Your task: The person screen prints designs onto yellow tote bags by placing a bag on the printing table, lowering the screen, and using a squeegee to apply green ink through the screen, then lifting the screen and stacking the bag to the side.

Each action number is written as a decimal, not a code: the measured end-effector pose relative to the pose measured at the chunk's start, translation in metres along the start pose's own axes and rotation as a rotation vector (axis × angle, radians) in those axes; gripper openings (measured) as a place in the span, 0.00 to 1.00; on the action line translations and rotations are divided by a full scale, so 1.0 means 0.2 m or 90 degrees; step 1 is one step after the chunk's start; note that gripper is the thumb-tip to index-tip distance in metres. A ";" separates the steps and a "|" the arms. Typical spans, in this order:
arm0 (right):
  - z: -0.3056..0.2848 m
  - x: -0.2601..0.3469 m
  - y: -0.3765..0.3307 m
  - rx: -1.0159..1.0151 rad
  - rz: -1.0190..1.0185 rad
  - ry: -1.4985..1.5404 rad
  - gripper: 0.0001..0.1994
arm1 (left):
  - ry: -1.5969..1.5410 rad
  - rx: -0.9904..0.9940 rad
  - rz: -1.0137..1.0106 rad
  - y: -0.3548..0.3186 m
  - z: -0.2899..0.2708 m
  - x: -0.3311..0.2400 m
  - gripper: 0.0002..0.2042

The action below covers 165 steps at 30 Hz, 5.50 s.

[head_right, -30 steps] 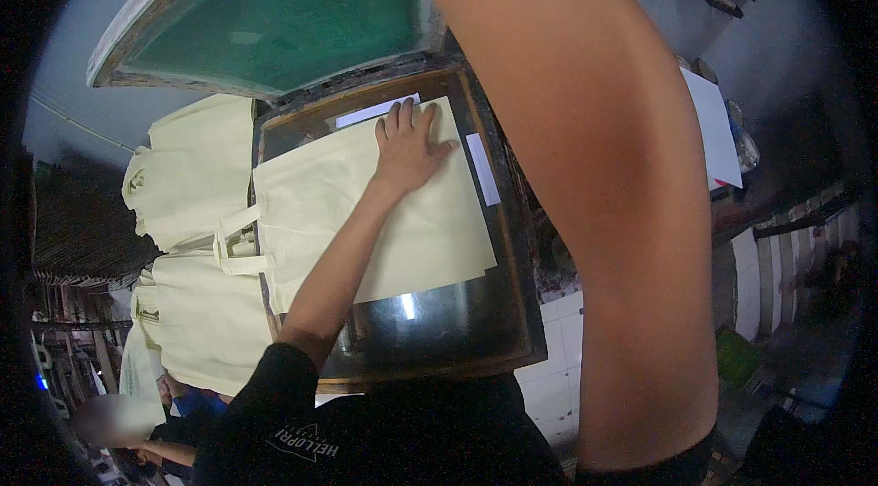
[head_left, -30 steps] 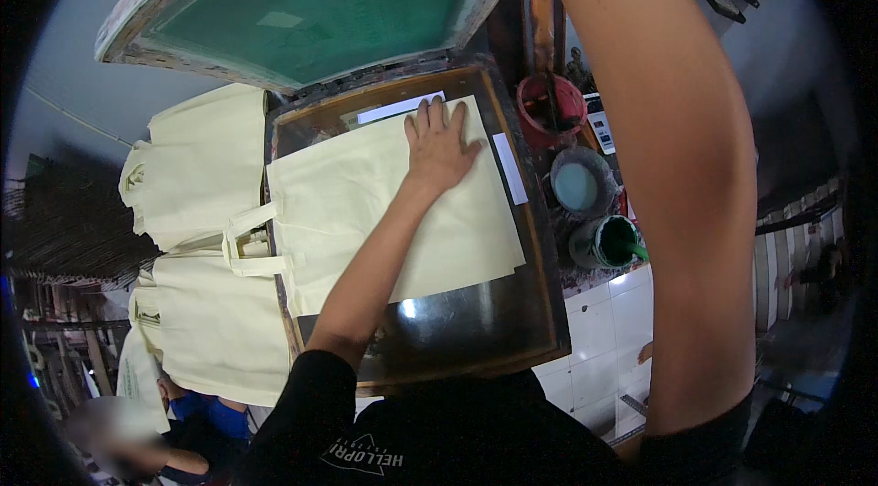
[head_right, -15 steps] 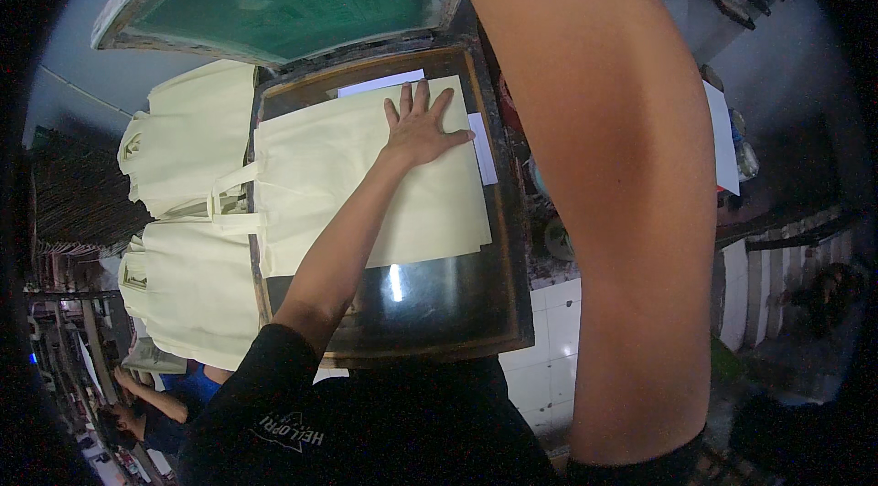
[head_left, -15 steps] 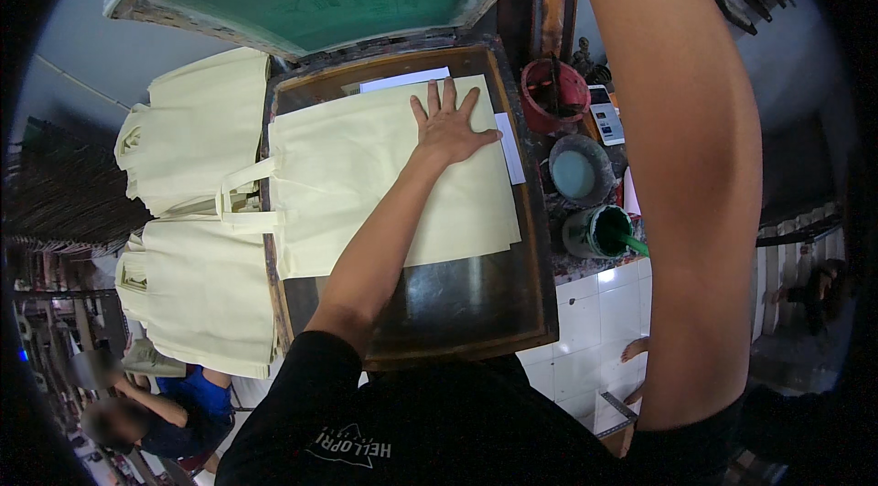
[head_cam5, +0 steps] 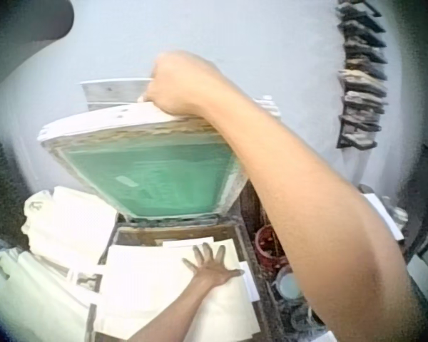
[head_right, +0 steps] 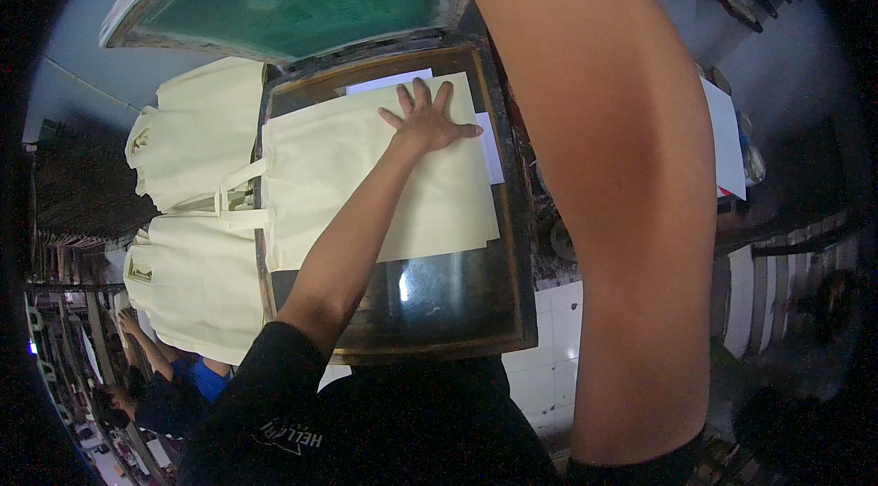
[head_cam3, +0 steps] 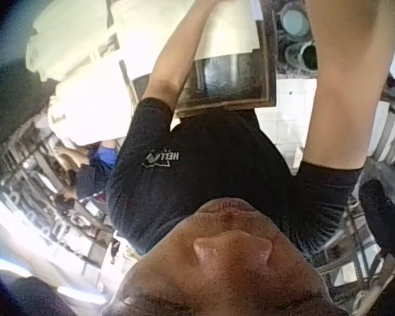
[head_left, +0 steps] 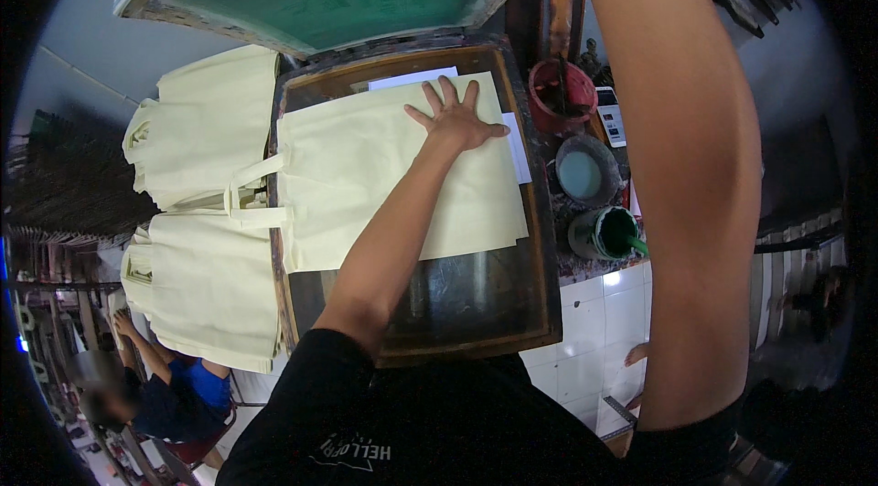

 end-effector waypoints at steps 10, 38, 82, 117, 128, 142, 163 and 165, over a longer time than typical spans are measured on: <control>-0.22 0.22 -0.20 0.120 0.220 0.135 0.17 | -0.118 -0.223 0.102 -0.01 -0.06 0.00 0.51; -0.21 0.88 -1.80 0.488 0.113 0.216 0.08 | -0.987 0.005 -0.340 -1.54 0.17 0.75 0.10; 0.61 0.37 -1.54 0.363 0.156 -0.002 0.30 | -0.210 -0.360 0.147 -0.42 -0.58 1.02 0.13; -0.38 0.65 -1.09 -0.019 -0.006 0.018 0.11 | -0.709 -0.672 0.082 -1.27 -0.60 1.04 0.47; -0.27 0.37 -0.40 0.020 0.125 -0.019 0.17 | -0.040 -0.315 -0.079 -0.87 -0.39 1.38 0.31; -0.22 0.23 -0.15 0.050 0.107 -0.025 0.21 | -0.127 -0.190 -0.123 -0.83 -0.42 1.41 0.18; -0.13 0.15 -0.04 0.103 0.114 0.005 0.23 | -0.185 -0.322 0.155 -0.33 -0.26 0.72 0.35; -0.12 0.08 -0.05 0.063 0.077 -0.018 0.23 | -0.124 -0.256 0.183 -0.17 -0.09 0.40 0.38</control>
Point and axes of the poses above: each hand's wrist, its own y-axis towards the middle knuckle, its own z-axis out of the palm, x = y × z, the point moved 2 cm from there along y, towards the middle knuckle, and after that the axes turned 14 degrees about -x, right-handed, at the moved point
